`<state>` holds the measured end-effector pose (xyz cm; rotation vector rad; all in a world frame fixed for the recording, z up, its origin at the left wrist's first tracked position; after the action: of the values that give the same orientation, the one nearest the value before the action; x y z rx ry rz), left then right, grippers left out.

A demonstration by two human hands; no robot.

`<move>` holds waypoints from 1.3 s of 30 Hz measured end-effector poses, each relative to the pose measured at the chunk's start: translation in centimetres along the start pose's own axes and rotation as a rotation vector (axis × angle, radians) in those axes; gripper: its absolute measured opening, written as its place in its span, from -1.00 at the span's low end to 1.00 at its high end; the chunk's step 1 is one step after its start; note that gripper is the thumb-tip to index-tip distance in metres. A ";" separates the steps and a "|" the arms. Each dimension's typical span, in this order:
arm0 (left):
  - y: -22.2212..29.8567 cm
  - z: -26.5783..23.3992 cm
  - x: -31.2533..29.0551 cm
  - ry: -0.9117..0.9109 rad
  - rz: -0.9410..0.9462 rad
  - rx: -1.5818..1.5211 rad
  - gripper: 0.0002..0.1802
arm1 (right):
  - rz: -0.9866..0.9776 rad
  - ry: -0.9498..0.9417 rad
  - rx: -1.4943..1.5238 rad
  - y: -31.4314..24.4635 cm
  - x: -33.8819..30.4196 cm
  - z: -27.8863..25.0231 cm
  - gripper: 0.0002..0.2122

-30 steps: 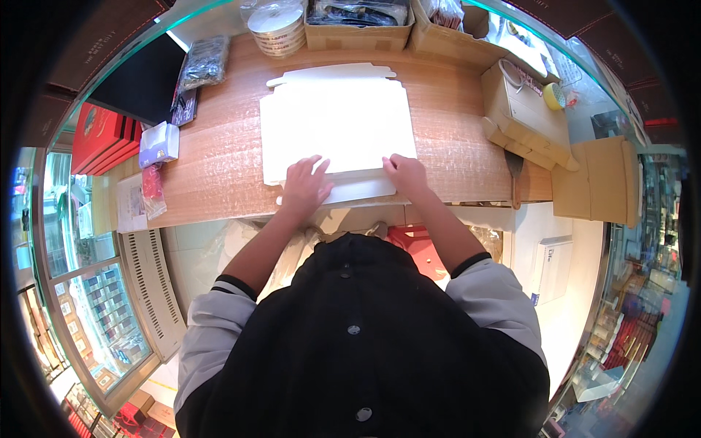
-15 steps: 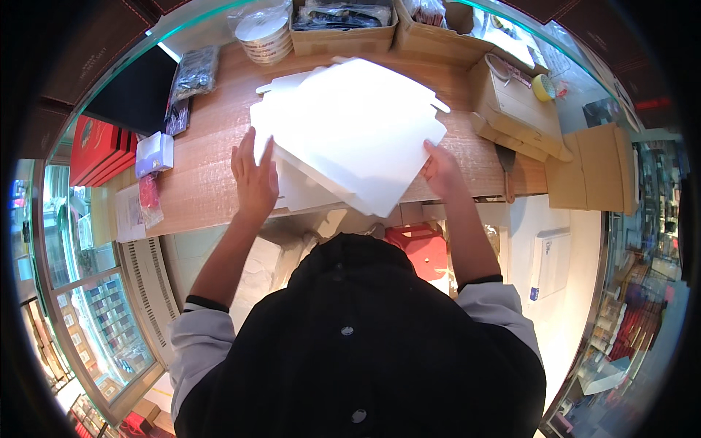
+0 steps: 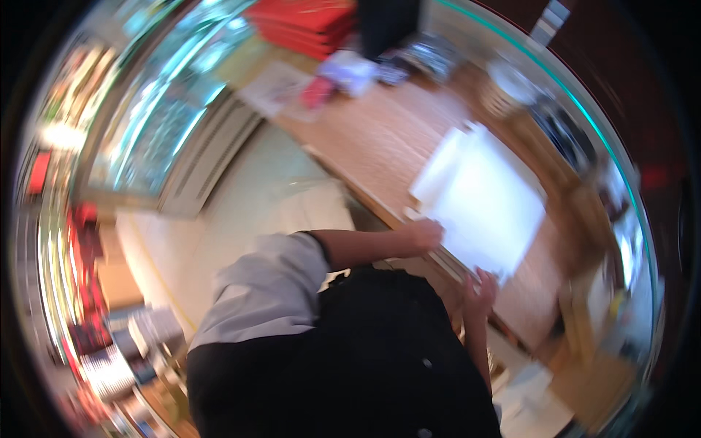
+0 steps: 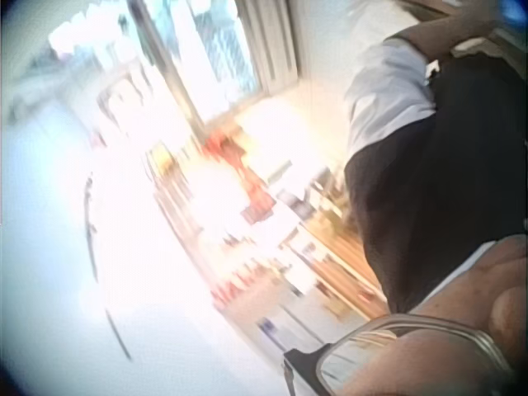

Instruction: The person unpacks a plastic-wrapped stack of white cardboard boxes, removes the packaging, and assembles each box by folding and interlocking the flaps. The person repeatedly picks up flat-packed boxes, folds the sides, and secures the structure on a wooden counter.

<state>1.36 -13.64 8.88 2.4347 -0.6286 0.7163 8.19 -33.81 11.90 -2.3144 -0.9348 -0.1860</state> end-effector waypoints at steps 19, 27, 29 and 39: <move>-3.5 7.3 2.0 -0.207 -0.032 0.286 -0.86 | -0.085 -0.484 0.017 8.7 4.9 6.3 -0.89; -5.5 9.1 3.4 -0.385 -0.187 0.122 -0.82 | -0.379 -0.378 0.049 2.9 5.4 7.1 -0.91; -5.3 9.1 3.3 -0.344 -0.204 0.128 -0.82 | -0.281 -0.457 -0.014 4.0 5.6 7.8 -0.91; -6.6 5.0 4.1 -0.601 -0.418 0.222 -0.87 | -0.174 -0.369 -0.088 12.3 4.2 5.9 -0.88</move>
<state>9.89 -12.76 5.45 2.8677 -0.2323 -0.1340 18.93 -34.58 2.49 -2.3923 -1.3359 0.1378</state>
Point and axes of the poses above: each hand's wrist, its own x-axis towards the middle knuckle, its own z-axis out of the palm, y = z × x, the point moved 6 cm from there along x, towards the middle knuckle, and after that the axes turned 2 degrees about z, right-handed, at the moved point
